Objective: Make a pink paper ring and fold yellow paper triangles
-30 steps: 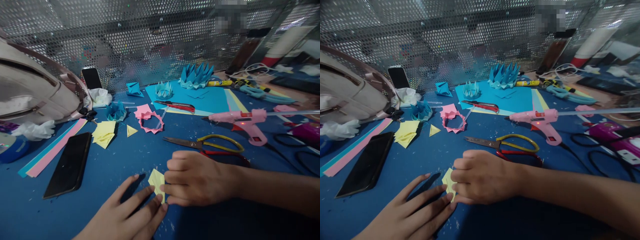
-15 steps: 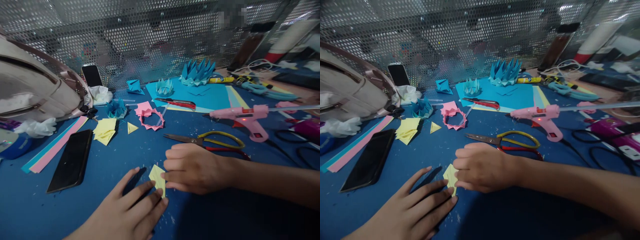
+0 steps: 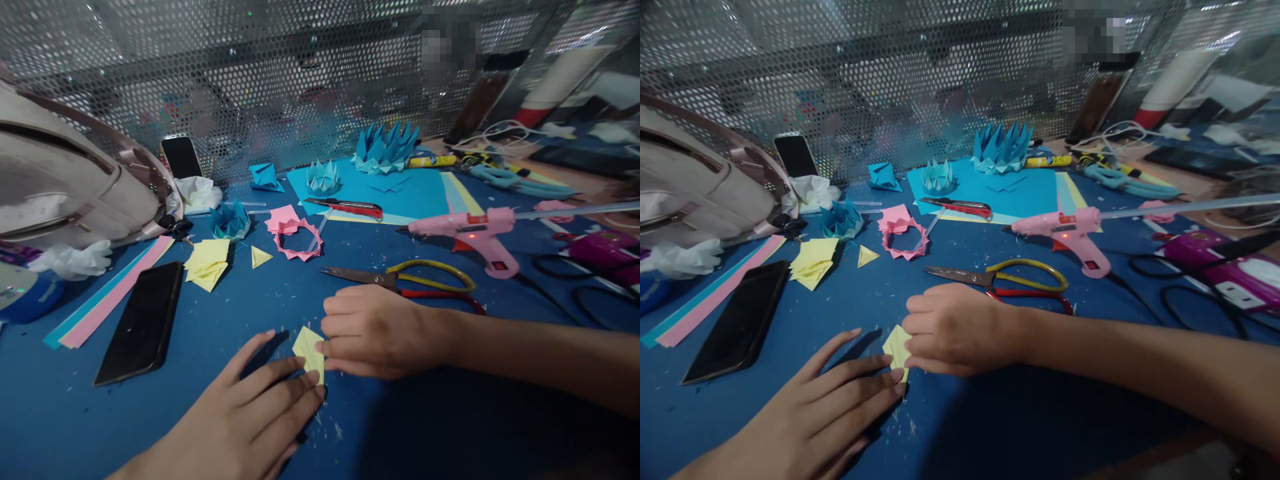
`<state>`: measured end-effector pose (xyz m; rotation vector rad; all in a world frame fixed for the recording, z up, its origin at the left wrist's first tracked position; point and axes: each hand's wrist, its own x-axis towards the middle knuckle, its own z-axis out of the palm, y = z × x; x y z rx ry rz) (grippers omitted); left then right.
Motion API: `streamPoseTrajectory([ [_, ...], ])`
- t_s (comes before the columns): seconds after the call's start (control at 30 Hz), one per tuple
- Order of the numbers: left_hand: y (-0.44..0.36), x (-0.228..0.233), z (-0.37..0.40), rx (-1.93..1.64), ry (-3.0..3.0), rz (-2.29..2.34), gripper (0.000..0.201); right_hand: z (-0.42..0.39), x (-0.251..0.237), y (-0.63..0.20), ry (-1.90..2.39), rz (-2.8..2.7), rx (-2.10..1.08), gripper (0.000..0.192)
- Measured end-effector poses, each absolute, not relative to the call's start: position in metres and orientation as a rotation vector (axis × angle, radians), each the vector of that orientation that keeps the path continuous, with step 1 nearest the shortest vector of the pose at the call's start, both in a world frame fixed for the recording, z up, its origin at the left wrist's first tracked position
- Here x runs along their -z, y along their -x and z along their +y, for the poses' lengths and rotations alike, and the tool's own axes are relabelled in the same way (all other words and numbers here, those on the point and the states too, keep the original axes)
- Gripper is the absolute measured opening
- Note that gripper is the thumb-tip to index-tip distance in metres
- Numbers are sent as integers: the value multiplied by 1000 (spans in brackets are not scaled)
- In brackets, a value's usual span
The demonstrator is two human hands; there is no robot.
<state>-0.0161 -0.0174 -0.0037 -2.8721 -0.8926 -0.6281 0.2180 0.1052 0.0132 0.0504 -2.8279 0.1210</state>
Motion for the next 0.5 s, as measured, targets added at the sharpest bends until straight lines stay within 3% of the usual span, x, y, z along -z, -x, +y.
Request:
streamPoseTrajectory([
  [0.5,18,14,-19,566,2810,-856,39,104,-12,-220,-219,-2711,22,21],
])
